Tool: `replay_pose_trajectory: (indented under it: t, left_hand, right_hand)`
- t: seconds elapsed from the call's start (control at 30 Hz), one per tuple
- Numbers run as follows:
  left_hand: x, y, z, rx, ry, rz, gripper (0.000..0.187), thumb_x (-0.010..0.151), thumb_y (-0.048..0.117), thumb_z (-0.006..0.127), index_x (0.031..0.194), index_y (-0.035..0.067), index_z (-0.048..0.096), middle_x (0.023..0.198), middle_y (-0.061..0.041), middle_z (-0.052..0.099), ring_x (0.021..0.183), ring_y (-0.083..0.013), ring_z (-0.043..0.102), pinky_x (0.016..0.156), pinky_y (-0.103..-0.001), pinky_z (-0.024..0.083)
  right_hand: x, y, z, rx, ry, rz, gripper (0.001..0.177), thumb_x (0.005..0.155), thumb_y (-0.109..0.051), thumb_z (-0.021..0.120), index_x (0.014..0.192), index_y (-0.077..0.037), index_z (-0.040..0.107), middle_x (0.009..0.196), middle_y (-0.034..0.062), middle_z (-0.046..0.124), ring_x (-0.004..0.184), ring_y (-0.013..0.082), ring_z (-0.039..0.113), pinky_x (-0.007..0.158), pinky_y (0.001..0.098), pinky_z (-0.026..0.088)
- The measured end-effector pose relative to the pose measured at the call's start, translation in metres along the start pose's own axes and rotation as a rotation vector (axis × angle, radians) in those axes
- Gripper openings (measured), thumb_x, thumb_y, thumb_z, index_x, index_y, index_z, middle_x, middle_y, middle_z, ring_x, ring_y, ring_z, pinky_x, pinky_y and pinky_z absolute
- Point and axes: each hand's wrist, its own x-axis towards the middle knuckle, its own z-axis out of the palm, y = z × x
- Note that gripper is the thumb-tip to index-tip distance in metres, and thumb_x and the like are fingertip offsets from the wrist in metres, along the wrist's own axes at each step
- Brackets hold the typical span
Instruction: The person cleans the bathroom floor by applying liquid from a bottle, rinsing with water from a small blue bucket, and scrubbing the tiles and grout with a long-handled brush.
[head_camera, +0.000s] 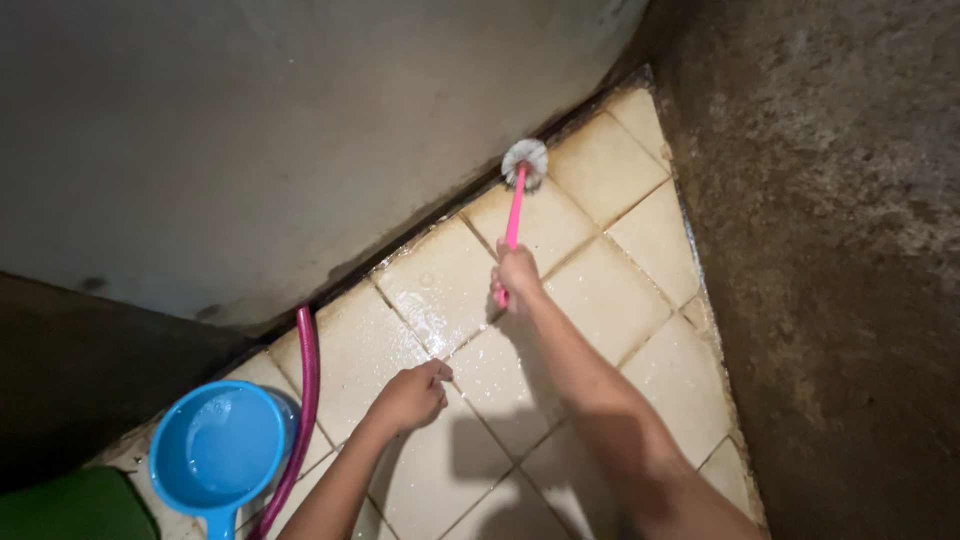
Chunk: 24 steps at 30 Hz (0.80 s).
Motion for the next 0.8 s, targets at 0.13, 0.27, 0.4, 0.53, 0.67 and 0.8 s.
replay_pose_trajectory:
  t: [0.13, 0.27, 0.4, 0.53, 0.67, 0.8]
  left_hand:
    - [0.001, 0.005, 0.001, -0.002, -0.055, -0.063, 0.035, 0.088, 0.013, 0.054, 0.12, 0.014, 0.07, 0.094, -0.013, 0.08, 0.09, -0.0256, 0.077, 0.085, -0.038, 0.059]
    - [0.012, 0.016, 0.001, -0.034, -0.002, 0.041, 0.032, 0.089, 0.016, 0.061, 0.12, 0.012, 0.068, 0.096, -0.014, 0.078, 0.092, -0.0264, 0.076, 0.087, -0.038, 0.058]
    - [0.01, 0.013, 0.007, -0.023, 0.017, 0.066, 0.034, 0.086, 0.014, 0.062, 0.119, 0.01, 0.068, 0.097, -0.014, 0.078, 0.093, -0.0266, 0.075, 0.088, -0.038, 0.057]
    - [0.014, 0.025, -0.002, -0.086, -0.054, -0.007, 0.036, 0.087, 0.01, 0.054, 0.12, 0.012, 0.069, 0.095, -0.01, 0.079, 0.091, -0.0213, 0.077, 0.087, -0.035, 0.057]
    - [0.017, 0.026, -0.015, -0.178, 0.021, -0.051, 0.033, 0.093, 0.011, 0.048, 0.119, 0.011, 0.068, 0.087, -0.008, 0.079, 0.086, -0.0203, 0.077, 0.084, -0.033, 0.057]
    - [0.014, 0.026, -0.01, -0.123, -0.003, -0.064, 0.034, 0.096, 0.014, 0.045, 0.119, 0.013, 0.07, 0.086, -0.006, 0.078, 0.086, -0.0189, 0.075, 0.083, -0.033, 0.057]
  right_hand:
    - [-0.077, 0.067, 0.029, -0.535, 0.13, -0.074, 0.032, 0.11, -0.041, 0.045, 0.09, -0.016, 0.048, 0.061, -0.0026, 0.045, 0.043, 0.0114, 0.041, 0.036, 0.0296, 0.034]
    - [-0.061, 0.02, 0.058, -0.607, 0.293, -0.103, 0.03, 0.106, -0.038, 0.037, 0.093, -0.015, 0.05, 0.063, 0.0007, 0.047, 0.043, 0.0139, 0.047, 0.036, 0.035, 0.039]
    - [-0.03, -0.018, 0.027, -0.443, 0.26, -0.152, 0.029, 0.108, -0.038, 0.044, 0.098, -0.011, 0.049, 0.067, 0.0011, 0.044, 0.049, 0.0153, 0.04, 0.04, 0.0366, 0.032]
    - [-0.056, 0.053, 0.02, -0.749, 0.212, -0.31, 0.023, 0.106, -0.038, 0.043, 0.116, -0.021, 0.054, 0.081, -0.0076, 0.06, 0.068, 0.0101, 0.06, 0.056, 0.0304, 0.05]
    - [-0.024, -0.004, 0.014, -0.62, 0.302, -0.239, 0.026, 0.105, -0.038, 0.044, 0.12, -0.019, 0.053, 0.088, -0.0028, 0.06, 0.076, 0.0139, 0.06, 0.063, 0.0334, 0.05]
    - [-0.003, -0.084, 0.003, -0.49, 0.3, -0.182, 0.031, 0.105, -0.038, 0.044, 0.124, -0.016, 0.052, 0.095, 0.0019, 0.061, 0.084, 0.0177, 0.059, 0.07, 0.0363, 0.049]
